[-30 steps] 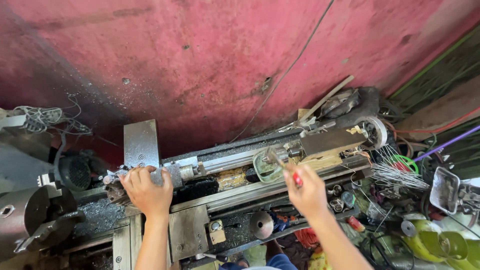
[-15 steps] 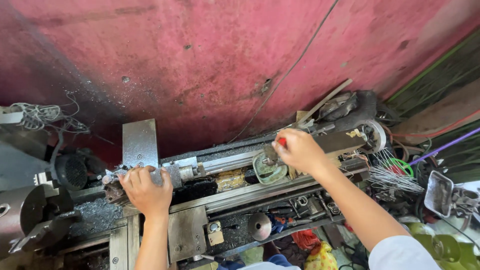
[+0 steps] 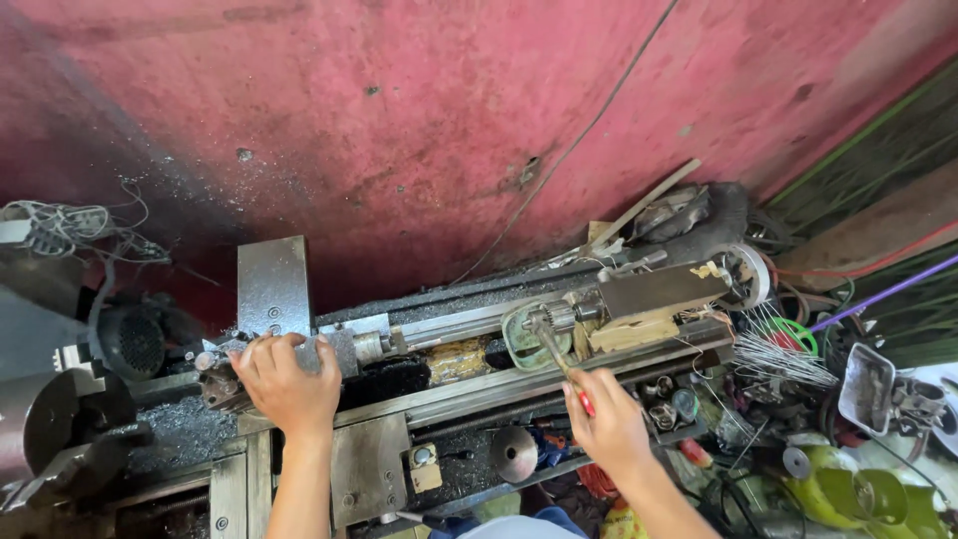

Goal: The person uses a brush to clean metal shavings and debris from the bed and carriage of a metal lathe. They then use their hands to wipe the machine's surfaces and adjust the carriage position.

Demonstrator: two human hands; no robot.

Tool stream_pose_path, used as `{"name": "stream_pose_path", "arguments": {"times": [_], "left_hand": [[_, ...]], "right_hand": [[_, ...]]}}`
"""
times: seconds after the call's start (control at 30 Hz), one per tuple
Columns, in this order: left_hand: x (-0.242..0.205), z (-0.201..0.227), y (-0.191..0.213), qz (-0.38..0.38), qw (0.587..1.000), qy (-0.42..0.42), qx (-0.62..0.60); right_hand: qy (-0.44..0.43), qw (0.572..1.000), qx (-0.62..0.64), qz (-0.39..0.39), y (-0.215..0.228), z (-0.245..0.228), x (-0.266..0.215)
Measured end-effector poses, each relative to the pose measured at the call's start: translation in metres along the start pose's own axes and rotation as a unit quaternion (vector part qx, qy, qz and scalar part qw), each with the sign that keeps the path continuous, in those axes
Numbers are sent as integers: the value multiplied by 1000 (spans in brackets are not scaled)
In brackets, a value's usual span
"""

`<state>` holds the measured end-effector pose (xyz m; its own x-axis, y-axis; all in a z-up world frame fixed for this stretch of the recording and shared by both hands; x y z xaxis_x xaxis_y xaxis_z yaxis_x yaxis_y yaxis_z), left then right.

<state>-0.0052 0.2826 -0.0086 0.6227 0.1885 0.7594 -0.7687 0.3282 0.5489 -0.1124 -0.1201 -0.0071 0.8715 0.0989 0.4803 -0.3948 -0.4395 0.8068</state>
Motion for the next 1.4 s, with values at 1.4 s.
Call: {"name": "stream_pose_path", "arguments": {"times": [1.4], "left_hand": [[3, -4, -2, 56, 998, -31, -19]], "right_hand": [[-36, 944, -88, -317, -21, -21, 246]]}}
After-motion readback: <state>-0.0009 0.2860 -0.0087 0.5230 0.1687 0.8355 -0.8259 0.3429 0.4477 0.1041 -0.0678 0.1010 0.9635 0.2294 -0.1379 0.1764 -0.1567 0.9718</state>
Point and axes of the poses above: each hand's wrist, its own x-axis towards the middle knuckle, its own y-axis out of the back of the hand, z = x × y, the point moved 3 cm from there along x, towards the middle knuckle, and after that the axes turned 8 degrees about -x, right-handed, at the moved point
